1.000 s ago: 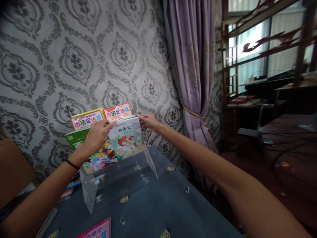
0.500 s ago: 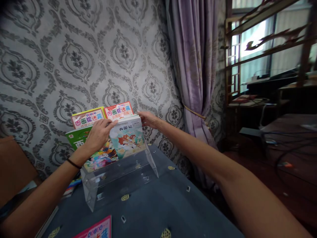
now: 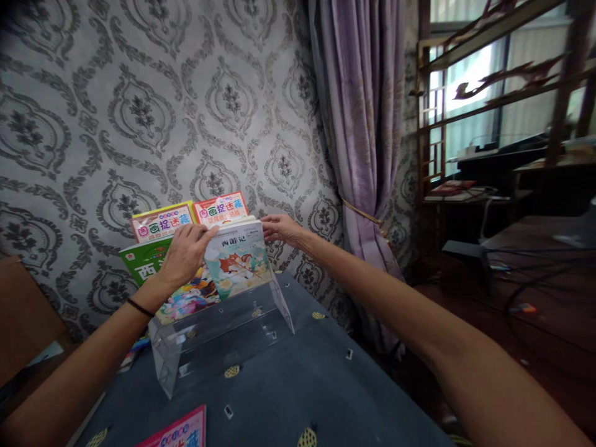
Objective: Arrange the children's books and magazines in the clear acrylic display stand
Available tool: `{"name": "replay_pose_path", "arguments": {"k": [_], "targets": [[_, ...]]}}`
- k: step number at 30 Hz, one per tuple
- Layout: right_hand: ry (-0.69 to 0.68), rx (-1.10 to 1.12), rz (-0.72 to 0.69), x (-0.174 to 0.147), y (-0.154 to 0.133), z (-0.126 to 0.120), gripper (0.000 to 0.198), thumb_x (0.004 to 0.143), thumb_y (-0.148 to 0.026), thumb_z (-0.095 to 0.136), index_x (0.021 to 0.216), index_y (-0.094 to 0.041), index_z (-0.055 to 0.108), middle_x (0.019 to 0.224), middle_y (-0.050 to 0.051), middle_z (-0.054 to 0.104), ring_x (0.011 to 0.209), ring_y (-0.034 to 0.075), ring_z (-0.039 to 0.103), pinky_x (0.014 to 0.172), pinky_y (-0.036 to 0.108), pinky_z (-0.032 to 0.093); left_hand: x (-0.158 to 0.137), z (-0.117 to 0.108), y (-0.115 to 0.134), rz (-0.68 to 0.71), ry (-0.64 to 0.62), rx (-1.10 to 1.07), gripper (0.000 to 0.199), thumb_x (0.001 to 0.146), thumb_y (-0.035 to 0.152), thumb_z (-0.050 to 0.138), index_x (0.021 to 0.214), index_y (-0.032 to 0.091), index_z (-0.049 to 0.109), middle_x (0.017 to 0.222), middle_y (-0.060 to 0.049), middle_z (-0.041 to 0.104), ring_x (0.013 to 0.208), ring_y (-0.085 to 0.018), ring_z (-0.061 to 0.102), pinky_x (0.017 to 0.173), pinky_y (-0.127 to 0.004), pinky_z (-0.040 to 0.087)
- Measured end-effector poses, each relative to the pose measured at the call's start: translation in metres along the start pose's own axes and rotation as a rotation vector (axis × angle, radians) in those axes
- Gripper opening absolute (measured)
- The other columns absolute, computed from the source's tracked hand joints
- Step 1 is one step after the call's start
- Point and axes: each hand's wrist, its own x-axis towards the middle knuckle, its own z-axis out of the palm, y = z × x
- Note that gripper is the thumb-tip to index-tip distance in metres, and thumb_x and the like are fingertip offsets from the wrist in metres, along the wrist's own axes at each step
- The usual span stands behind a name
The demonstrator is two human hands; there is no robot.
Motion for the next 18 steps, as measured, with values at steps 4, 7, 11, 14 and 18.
{"name": "replay_pose_path", "arguments": {"k": [4,7,11,14,18], "targets": [[-0.008,0.004,-0.016,0.0,0.0,-0.002,0.024,0.068,-0.022,0.086,0.084,-0.017,0.069,0.071,0.002,0.071,0.062,0.011,0.065,0.061,0.022,0.059,0.001,0.001,0.0,-0.016,-0.008,-0.019,0.044,0.094,0.012,0.04,0.133,0.02,0.058,0.108,-0.014,0.063,0.099,-0.029,0.052,0.092,-0.046,0.045],[-0.009,0.002,-0.018,0.003,-0.001,-0.001,0.026,0.067,-0.023,0.087,0.085,-0.017,0.07,0.069,0.001,0.071,0.061,0.011,0.064,0.058,0.021,0.058,0.001,0.002,0.0,-0.029,-0.007,-0.011,0.041,0.095,0.013,0.041,0.131,0.02,0.058,0.107,-0.014,0.063,0.099,-0.029,0.053,0.091,-0.045,0.045],[-0.024,-0.023,-0.032,0.009,-0.001,0.005,0.028,0.068,-0.035,0.088,0.082,-0.018,0.071,0.066,0.0,0.067,0.058,0.01,0.058,0.053,0.019,0.052,0.004,-0.001,0.001,-0.038,-0.032,0.002,0.035,0.098,0.018,0.041,0.128,0.017,0.058,0.112,-0.015,0.062,0.103,-0.029,0.054,0.092,-0.044,0.044],[-0.036,-0.042,-0.044,0.013,0.003,0.011,0.038,0.078,-0.055,0.077,0.075,-0.018,0.069,0.066,0.001,0.067,0.059,0.011,0.056,0.054,0.02,0.048,0.011,-0.003,0.005,-0.07,-0.08,0.029,0.028,0.098,0.025,0.046,0.12,0.014,0.059,0.117,-0.017,0.062,0.107,-0.031,0.055,0.094,-0.044,0.043],[-0.042,-0.112,-0.123,0.013,0.01,0.013,0.06,0.084,-0.075,0.055,0.071,-0.017,0.068,0.072,0.005,0.07,0.07,0.015,0.06,0.063,0.025,0.048,0.023,-0.001,0.009,-0.169,-0.184,0.023,0.033,0.098,0.031,0.049,0.122,0.009,0.054,0.113,-0.02,0.065,0.104,-0.033,0.06,0.09,-0.044,0.043]]}}
